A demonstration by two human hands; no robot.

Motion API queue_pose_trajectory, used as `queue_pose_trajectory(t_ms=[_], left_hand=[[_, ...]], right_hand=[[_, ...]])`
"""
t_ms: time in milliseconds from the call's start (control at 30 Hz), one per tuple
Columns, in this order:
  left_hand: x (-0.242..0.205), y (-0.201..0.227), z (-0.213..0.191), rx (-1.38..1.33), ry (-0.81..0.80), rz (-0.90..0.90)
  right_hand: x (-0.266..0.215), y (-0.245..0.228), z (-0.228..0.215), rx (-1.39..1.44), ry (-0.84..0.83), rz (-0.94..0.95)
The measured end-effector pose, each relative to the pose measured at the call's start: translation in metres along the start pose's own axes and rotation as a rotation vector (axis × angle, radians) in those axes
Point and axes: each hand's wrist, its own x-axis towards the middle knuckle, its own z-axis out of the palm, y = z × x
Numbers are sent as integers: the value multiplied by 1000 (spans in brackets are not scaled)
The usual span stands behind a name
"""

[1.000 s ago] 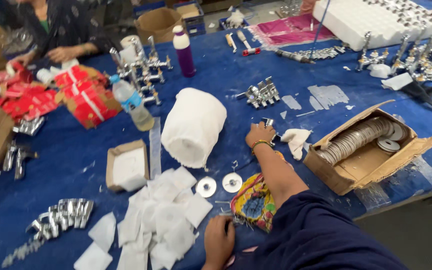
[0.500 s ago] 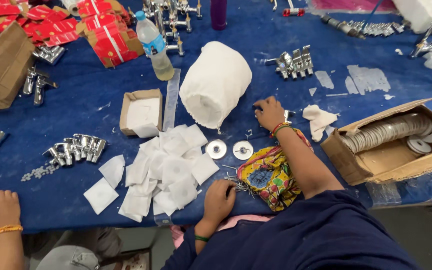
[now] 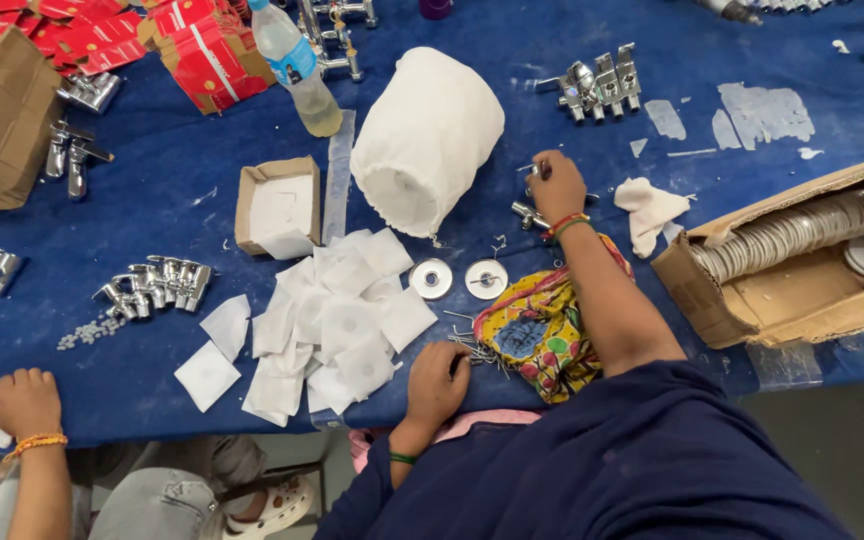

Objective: The person wipes small chrome metal parts with a colorful cloth at a workbench. They pick up each part, rub it with the cloth, and place it back on the table. Another person works alongside, also cleaning similar parts.

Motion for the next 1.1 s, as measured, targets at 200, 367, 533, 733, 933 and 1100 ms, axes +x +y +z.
queue_pose_trajectory(t_ms=[200,367,533,733,933,1100], left_hand=[[1,3,-3,-94,0,-100],[0,3,7,-411,-34,-114],[-15,-4,27,-1005,-165,-527],[-17,-23,24,-564,130,-406],[-17,-17,22,-609,-6,-454],[-14,-20,27,-702,61,-257]], right_hand=[[-66,-68,-76,767,-185,27],[-181,-134,-95,507,-355,-272],[-213,-149,-95,356,-405,-338],[-230,-141,-93,265,-606,-535],[-211,-104,-110,72,-373,-429],[-163,-51,-139,-488,-132,-228]])
